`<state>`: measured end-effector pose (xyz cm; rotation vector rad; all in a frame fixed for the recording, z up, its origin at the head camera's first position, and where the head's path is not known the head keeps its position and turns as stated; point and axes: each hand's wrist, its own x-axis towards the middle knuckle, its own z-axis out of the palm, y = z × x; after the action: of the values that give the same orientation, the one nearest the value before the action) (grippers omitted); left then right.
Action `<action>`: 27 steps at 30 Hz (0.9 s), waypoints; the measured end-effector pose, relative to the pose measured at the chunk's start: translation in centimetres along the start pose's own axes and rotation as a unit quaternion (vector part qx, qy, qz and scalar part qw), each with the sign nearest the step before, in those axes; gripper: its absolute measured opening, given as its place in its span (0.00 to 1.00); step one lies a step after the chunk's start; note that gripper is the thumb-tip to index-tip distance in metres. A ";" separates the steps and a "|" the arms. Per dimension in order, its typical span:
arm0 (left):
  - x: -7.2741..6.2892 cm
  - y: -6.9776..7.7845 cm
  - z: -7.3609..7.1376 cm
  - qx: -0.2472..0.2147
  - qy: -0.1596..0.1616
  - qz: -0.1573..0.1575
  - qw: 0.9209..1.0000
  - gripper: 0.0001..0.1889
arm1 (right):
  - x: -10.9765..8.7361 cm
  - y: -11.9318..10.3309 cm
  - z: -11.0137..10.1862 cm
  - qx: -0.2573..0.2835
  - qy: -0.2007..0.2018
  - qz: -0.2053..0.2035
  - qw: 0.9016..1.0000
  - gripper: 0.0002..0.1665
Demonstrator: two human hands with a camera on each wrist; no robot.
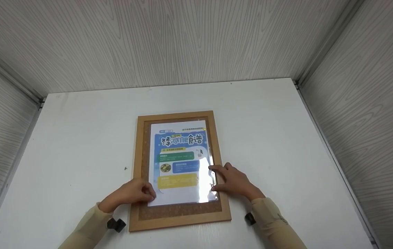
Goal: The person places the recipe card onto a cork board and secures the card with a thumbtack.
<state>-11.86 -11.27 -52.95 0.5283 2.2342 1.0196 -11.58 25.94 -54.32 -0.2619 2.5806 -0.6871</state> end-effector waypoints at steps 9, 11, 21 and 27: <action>0.5 1.1 -0.5 0.024 -0.031 -0.049 0.998 0.03 | 0.1 -0.1 -0.1 -0.004 -0.001 0.001 1.000 0.49; 0.7 1.2 -0.6 0.033 -0.037 -0.052 0.997 0.03 | 0.1 -0.1 -0.1 0.000 0.000 0.002 1.000 0.49; 1.0 1.1 -0.9 0.053 -0.042 -0.048 0.997 0.03 | 0.1 0.2 0.2 -0.001 0.009 -0.010 1.000 0.47; 0.8 1.9 -0.8 0.074 -0.048 -0.046 0.995 0.04 | 0.0 0.2 0.2 0.000 0.012 -0.005 1.000 0.47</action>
<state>-12.78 -10.06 -51.37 0.5209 2.2362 0.7701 -11.50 26.00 -54.52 -0.2696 2.6029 -0.6985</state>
